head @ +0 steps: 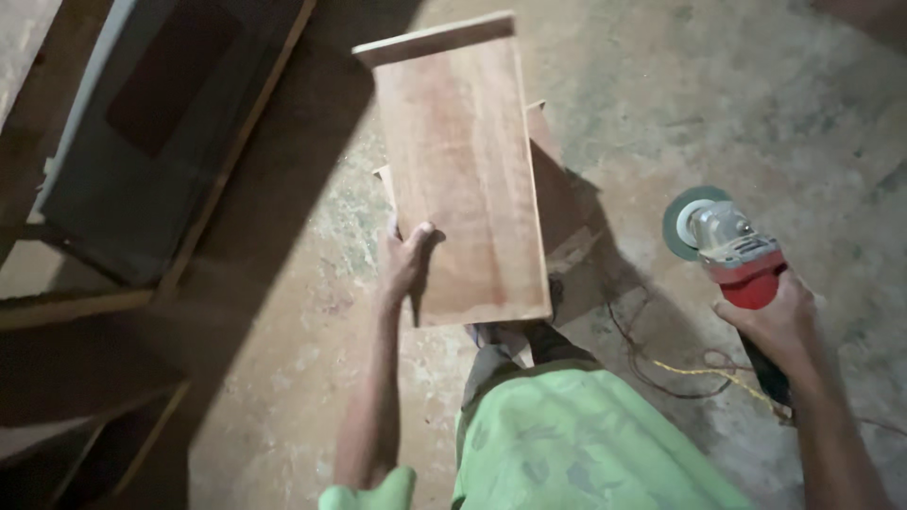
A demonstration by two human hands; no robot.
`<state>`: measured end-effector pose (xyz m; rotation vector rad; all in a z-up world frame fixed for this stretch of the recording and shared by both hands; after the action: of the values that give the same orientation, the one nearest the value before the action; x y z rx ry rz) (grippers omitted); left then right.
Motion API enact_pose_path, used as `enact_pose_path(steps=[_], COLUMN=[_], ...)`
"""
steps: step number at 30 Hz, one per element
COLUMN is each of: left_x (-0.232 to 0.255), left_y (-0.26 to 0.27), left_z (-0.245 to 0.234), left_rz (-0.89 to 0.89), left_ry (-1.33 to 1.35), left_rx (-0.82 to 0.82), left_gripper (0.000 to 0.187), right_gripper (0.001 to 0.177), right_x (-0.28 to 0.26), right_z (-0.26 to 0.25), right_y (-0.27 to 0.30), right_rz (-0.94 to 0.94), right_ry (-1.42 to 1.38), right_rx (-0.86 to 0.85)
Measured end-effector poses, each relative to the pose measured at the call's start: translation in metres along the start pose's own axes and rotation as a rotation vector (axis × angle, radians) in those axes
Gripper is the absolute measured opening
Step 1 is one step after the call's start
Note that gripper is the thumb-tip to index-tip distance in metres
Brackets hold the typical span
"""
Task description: The person uses a handheld electric sander to smooth the surfaces of wooden boards and a wooden box frame. They hold the wood with one hand while operating the sander with the other, moving the tool across the grain and edges to finish the pieces.
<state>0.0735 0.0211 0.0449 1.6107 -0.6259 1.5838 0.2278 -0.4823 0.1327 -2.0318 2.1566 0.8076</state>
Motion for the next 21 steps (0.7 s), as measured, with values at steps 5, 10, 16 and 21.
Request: enact_pose_path(steps=[5,10,16,21], left_x=[0.011,0.002,0.001,0.024], left_y=[-0.04,-0.088,-0.137,-0.095], left_z=[0.003,-0.005,-0.024,-0.049], left_rz=[0.112,0.162,0.488,0.618], left_ry=[-0.451,-0.544,-1.094,-1.104], left_rx=[-0.357,-0.584,-0.514,-0.322], left_gripper=[0.037,0.03,0.036,0.035], right_gripper=[0.073,0.076,0.083,0.079], right_x=[0.029,0.075,0.034,-0.06], right_z=[-0.008,0.004,0.013,0.019], right_y=[0.022,0.029,0.041,0.078], right_rz=[0.157,0.022,-0.075,-0.088], right_ry=[0.002,0.027,0.121,0.385], right_rx=[0.017,0.102,0.063,-0.102])
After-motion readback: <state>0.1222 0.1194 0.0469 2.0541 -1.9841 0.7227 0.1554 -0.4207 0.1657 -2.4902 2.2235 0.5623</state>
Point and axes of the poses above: each hand's wrist, its own y-axis away from the middle knuckle, its own z-axis out of the palm, x = y × z, the point moved 4 cm from there along -y, towards the middle knuckle, and after that the axes turned 10 degrees about z, right-handed, at the moved point
